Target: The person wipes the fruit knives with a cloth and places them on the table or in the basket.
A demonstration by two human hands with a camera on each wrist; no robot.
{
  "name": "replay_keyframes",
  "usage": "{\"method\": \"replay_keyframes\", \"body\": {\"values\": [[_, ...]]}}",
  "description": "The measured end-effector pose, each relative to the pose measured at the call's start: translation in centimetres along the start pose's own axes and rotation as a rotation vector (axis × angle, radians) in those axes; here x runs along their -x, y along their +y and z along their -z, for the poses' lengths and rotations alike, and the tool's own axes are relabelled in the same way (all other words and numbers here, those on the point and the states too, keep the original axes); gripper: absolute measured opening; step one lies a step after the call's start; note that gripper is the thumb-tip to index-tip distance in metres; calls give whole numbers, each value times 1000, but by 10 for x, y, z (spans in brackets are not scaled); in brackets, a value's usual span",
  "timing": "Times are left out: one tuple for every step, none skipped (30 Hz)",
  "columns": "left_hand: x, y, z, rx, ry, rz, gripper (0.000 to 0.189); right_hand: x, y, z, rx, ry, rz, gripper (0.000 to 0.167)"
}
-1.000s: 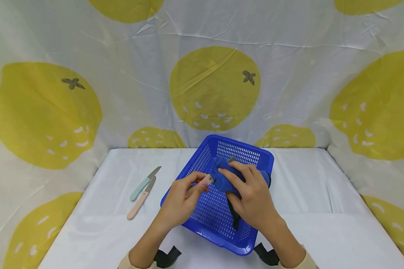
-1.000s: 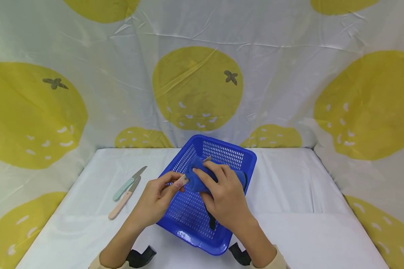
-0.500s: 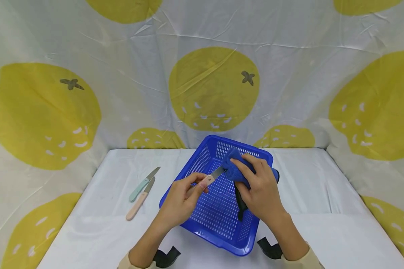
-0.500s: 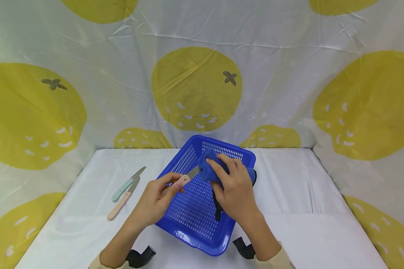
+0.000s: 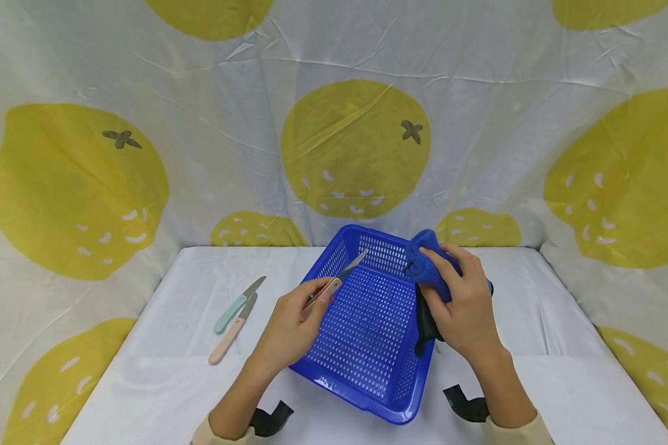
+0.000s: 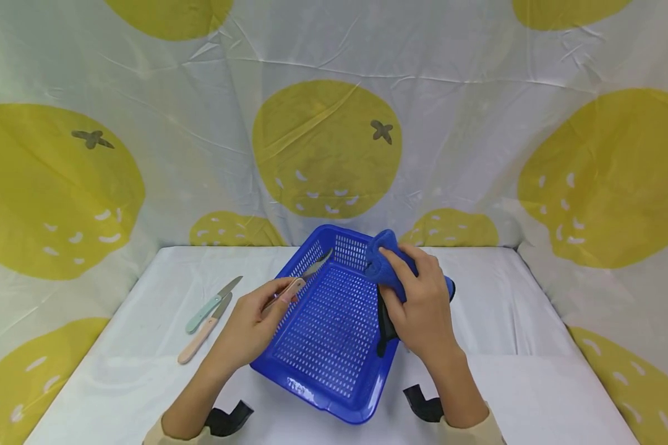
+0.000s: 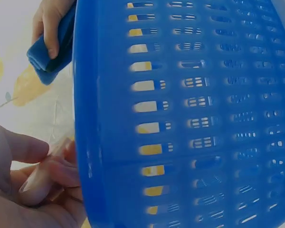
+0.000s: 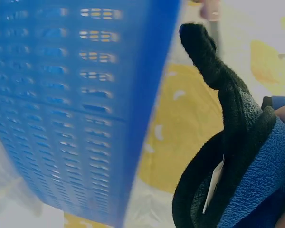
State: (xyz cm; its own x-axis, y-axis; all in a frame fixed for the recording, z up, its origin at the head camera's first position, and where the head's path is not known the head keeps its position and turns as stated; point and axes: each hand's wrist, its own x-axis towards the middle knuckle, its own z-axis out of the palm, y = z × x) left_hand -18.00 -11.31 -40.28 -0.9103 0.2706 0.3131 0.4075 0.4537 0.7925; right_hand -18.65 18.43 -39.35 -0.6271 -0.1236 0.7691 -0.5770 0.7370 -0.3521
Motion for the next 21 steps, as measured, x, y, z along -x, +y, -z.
{"method": "replay_keyframes", "body": {"values": [[0,-1,0,-32,-7,-16,35,0,0,2,-2,-2,-9,46],[0,-2,0,-67,-15,-31,37,-1,-1,4,-4,-2,-15,46],[0,-2,0,-105,-27,-39,39,-1,-1,6,-4,-2,-18,46],[0,-3,-1,-146,-38,-44,40,-1,-2,7,-4,-2,-20,46],[0,-4,-2,-191,-49,-45,42,-1,-2,8,-5,0,-19,47],[0,-5,-2,-238,-59,-41,44,-1,-3,9,-5,2,-16,47],[0,-5,-3,-273,-69,-33,45,-1,-3,10,-5,5,-13,48],[0,-5,-3,-308,-79,-28,47,-1,-3,10,-6,6,-8,48],[1,-5,-3,-346,-87,-26,49,-1,-4,11,-5,5,-5,48],[1,-6,-4,-389,-90,-28,52,-1,-4,11,-5,3,-3,48],[1,-6,-4,-435,-88,-36,55,-1,-5,11,-5,0,-2,48],[1,-6,-3,-482,-87,-45,59,-1,-5,12,-6,-4,-2,48],[1,-7,-3,-527,-82,-55,63,0,-6,12,-7,-10,-3,48],[1,-7,-2,-576,-78,-66,68,0,-6,12,-7,-16,-3,48],[1,-8,-1,-621,-70,-78,73,0,-6,12,-7,-20,-4,48],[1,-8,1,-663,-64,-84,78,0,-6,12,-7,-25,-4,48],[0,-9,3,-693,-59,-87,81,0,-6,12,-7,-28,-3,47],[0,-10,5,-721,-54,-85,84,0,-6,12,-7,-31,-2,47],[-1,-11,7,-741,-49,-80,86,0,-6,12,-5,-33,1,46],[-1,-12,10,-748,-42,-72,87,0,-6,12,-4,-35,4,46],[-2,-13,14,-753,-33,-63,87,0,-6,12,-3,-36,7,45]]}}
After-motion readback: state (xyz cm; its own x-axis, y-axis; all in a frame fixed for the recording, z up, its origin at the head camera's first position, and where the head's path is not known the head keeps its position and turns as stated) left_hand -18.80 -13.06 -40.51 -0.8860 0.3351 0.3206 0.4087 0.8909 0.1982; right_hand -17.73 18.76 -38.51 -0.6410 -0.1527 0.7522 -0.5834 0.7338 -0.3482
